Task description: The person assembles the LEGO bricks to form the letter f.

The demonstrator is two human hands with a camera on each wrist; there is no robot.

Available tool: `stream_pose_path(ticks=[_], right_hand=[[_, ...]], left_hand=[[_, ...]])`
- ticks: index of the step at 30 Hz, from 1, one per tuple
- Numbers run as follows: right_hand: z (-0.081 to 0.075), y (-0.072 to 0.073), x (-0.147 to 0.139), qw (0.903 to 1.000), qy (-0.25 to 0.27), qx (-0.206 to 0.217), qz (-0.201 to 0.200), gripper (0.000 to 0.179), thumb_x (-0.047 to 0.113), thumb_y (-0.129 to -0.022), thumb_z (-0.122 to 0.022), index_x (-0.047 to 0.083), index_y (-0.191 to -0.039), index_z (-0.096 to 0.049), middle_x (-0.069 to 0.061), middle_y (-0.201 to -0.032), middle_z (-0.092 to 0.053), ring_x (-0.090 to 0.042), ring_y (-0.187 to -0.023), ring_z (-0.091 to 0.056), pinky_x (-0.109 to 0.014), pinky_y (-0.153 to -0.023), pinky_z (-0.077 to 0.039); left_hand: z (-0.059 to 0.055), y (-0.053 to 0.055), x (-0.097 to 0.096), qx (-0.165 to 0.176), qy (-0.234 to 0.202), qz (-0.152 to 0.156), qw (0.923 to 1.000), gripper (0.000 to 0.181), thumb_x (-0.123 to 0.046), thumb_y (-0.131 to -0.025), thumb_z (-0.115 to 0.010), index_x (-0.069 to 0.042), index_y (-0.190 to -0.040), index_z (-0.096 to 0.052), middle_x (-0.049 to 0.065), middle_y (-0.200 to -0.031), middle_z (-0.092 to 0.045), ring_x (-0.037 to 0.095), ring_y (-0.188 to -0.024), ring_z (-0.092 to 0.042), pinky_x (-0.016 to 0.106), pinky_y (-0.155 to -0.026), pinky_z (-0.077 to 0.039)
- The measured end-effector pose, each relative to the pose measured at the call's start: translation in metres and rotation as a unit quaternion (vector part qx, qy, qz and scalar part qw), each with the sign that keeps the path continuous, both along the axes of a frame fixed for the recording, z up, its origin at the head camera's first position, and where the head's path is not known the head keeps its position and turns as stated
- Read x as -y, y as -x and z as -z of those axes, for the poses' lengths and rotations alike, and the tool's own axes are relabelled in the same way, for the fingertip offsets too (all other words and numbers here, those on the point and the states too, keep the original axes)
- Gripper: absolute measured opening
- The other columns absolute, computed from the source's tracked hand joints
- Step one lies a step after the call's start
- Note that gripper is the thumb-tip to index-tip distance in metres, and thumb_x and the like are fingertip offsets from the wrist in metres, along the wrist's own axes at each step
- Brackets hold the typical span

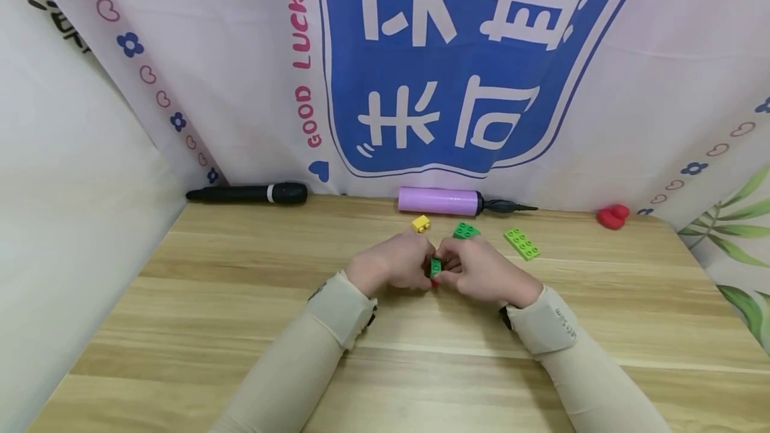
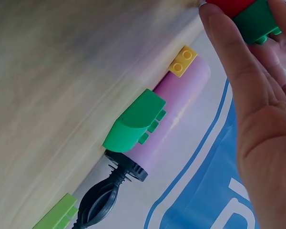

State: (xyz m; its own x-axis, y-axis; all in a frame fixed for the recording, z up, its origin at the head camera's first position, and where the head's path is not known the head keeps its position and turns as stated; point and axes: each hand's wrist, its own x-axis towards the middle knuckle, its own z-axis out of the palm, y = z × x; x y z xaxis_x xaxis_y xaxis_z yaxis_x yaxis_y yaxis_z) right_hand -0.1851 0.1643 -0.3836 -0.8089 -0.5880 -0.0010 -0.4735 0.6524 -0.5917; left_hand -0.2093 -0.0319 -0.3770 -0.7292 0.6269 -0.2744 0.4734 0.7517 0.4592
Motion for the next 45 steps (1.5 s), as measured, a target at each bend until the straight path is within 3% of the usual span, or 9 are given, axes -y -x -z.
stream_pose_path(ticks=[21,34,40,45], right_hand=[[-0.003,-0.001,-0.004,0.9999,-0.005,0.005,0.008,0.017,0.012,-0.092,-0.083,0.012,-0.102,-0.069,-0.001,-0.100,-0.078,-0.010,-0.093,-0.074,-0.032,-0.084,-0.062],[-0.010,-0.008,0.013,0.9961,-0.059,-0.064,-0.009,0.014,0.010,-0.090,-0.083,0.016,-0.087,-0.071,0.007,-0.079,-0.070,-0.005,-0.073,-0.063,-0.026,-0.068,-0.056],[-0.006,-0.011,0.016,0.9934,-0.076,-0.087,-0.002,0.013,0.013,-0.090,-0.083,0.015,-0.089,-0.071,0.005,-0.081,-0.071,-0.009,-0.073,-0.064,-0.027,-0.068,-0.057],[-0.004,-0.011,0.015,0.9884,-0.088,-0.123,0.003,0.012,0.018,-0.094,-0.082,0.016,-0.093,-0.070,0.005,-0.079,-0.068,-0.008,-0.070,-0.058,-0.028,-0.067,-0.054]], left_hand=[[-0.003,0.001,-0.007,-0.017,0.011,0.017,0.9997,0.017,-0.019,-0.089,-0.085,-0.015,-0.090,-0.068,-0.003,-0.077,-0.062,0.011,-0.069,-0.055,0.025,-0.063,-0.048],[0.000,0.000,-0.003,-0.016,0.009,-0.007,0.9998,0.016,-0.013,-0.085,-0.087,-0.014,-0.089,-0.072,-0.002,-0.081,-0.068,0.012,-0.071,-0.058,0.026,-0.067,-0.052],[0.002,-0.001,0.000,-0.008,0.002,0.001,1.0000,0.013,-0.014,-0.086,-0.085,-0.013,-0.088,-0.072,-0.002,-0.076,-0.065,0.012,-0.066,-0.056,0.026,-0.062,-0.049],[-0.001,0.000,0.001,-0.026,0.008,-0.004,0.9996,0.014,-0.019,-0.091,-0.082,-0.013,-0.090,-0.069,-0.001,-0.075,-0.061,0.012,-0.066,-0.055,0.027,-0.061,-0.046]])
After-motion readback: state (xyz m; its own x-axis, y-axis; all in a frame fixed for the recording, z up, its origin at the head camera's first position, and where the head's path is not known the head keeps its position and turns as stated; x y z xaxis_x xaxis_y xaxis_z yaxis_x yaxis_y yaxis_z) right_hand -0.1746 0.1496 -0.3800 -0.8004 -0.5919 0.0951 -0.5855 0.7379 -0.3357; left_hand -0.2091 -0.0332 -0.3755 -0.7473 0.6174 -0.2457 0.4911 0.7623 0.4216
